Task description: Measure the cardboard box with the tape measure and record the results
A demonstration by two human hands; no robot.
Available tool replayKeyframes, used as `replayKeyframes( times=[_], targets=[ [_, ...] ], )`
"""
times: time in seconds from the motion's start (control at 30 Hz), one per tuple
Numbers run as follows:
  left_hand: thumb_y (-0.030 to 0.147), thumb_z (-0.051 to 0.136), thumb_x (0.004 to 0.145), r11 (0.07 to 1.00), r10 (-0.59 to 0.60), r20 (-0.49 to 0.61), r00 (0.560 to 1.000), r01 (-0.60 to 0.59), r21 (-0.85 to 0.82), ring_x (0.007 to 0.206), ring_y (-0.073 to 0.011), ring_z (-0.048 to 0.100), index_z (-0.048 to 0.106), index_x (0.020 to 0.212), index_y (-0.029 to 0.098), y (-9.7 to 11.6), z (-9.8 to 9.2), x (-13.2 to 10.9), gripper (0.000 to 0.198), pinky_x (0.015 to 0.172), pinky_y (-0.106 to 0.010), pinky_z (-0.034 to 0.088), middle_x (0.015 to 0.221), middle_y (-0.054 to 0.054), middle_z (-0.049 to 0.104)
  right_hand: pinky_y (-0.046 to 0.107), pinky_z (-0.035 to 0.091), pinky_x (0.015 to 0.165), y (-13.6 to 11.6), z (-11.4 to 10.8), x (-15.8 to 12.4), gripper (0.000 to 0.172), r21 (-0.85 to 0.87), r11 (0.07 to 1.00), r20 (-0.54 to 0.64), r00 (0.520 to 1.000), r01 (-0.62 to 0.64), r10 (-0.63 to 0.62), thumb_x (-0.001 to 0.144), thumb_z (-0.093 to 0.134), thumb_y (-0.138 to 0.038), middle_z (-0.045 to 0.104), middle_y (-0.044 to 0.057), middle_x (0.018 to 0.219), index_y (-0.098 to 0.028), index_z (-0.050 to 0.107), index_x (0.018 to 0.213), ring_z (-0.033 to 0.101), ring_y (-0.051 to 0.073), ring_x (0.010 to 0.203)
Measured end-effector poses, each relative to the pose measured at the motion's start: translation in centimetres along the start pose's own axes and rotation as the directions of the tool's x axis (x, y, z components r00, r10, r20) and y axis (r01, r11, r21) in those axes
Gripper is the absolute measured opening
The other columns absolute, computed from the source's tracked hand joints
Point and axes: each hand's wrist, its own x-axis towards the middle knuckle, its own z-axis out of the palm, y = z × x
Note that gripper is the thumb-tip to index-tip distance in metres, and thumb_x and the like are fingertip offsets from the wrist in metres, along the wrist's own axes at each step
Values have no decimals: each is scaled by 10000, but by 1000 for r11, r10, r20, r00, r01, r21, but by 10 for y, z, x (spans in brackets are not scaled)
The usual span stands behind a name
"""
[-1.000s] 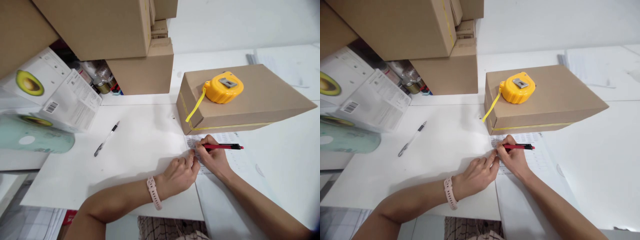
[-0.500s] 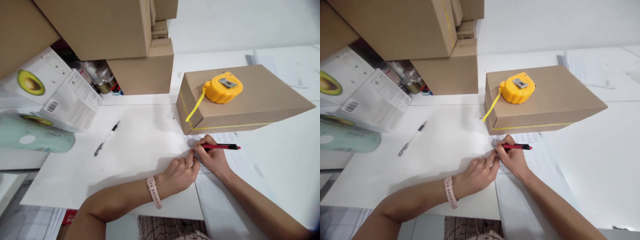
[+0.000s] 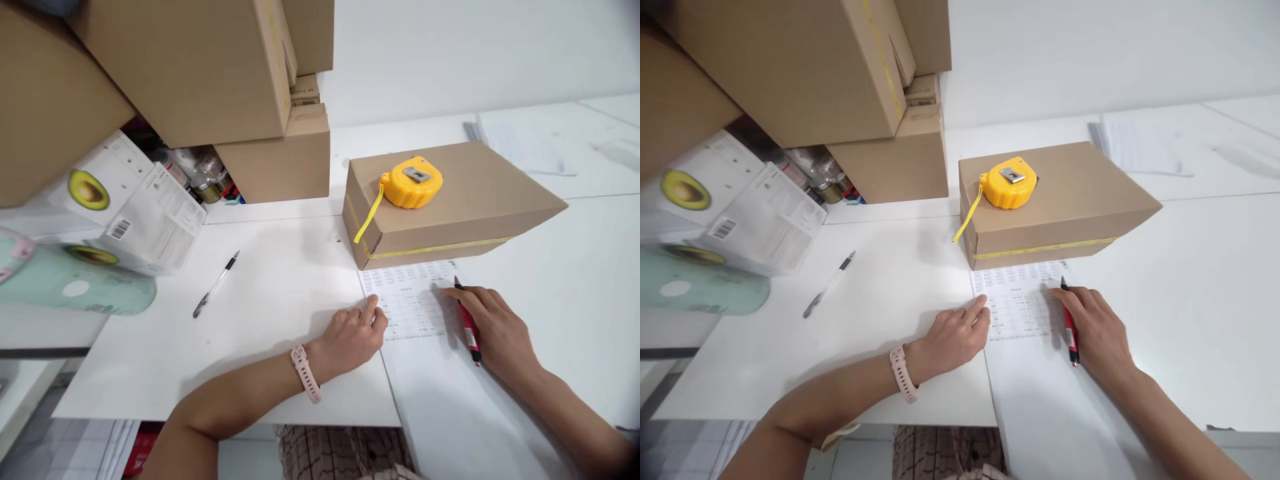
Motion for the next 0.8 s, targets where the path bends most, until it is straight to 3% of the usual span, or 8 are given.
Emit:
replayKeyframes(
  times=[0.1,0.2,0.3,0.4,0.47,0.57,0.67,0.8],
  targets=[
    [116,536,895,998,-29,-143,989,22,-52,562,-126,628,658,843,154,-8,-3,6,139,477,-268,457,995,-72,774,448,522,697,12,5,-5,490,-90,995,-54,998,-32,28,892,386,-93,673,129,1117,-282,563,1308,629,361,992],
    [121,550,916,996,-83,-282,956,72,-51,638,-134,645,650,866,175,-25,-16,19,124,568,-253,480,820,-28,739,442,530,734,13,11,-5,564,-52,997,-133,990,-51,44,880,361,-51,680,105,1057,-281,507,1374,631,334,967],
    [159,532,947,987,-155,-412,898,157,-30,783,-180,659,645,975,180,-41,-37,48,118,705,-299,506,869,-59,720,415,530,719,15,13,-6,557,-5,999,-141,989,-54,52,872,379,-52,679,96,1030,-259,508,1373,629,312,964],
    [236,515,974,979,-199,-483,853,189,-70,997,-221,640,618,1086,193,-48,-55,95,158,903,-371,489,1037,-89,707,394,518,689,17,13,-7,454,3,999,-151,987,-54,54,891,420,-96,684,95,1021,-230,564,1301,619,299,943],
    [305,531,974,965,-256,-405,878,207,-162,1189,-248,576,577,1185,197,-50,-61,132,242,1039,-411,426,1222,-117,657,386,512,682,17,14,-8,367,16,999,-173,984,-46,48,921,437,-144,689,95,1015,-219,597,1242,613,289,924],
    [386,660,890,912,-363,-110,926,328,-246,1397,-318,409,481,1350,193,-53,-59,181,530,1144,-473,325,1460,-155,506,385,513,692,18,14,-8,287,59,998,-206,978,-34,45,954,442,-202,696,96,1017,-211,626,1174,610,277,908],
    [403,709,840,845,-442,166,882,471,-254,1333,-345,468,472,1380,178,-56,-50,209,631,1105,-476,374,1417,-162,541,388,520,688,19,15,-7,258,116,992,-217,973,-47,71,959,442,-234,704,98,1031,-214,646,1116,615,280,928],
    [302,673,861,844,-463,191,866,496,-204,1253,-310,533,524,1341,174,-55,-42,214,519,1092,-435,387,1289,-137,620,417,527,696,19,16,-8,247,188,980,-206,973,-66,104,955,444,-275,714,96,1009,-220,669,1042,622,293,928]
  ],
)
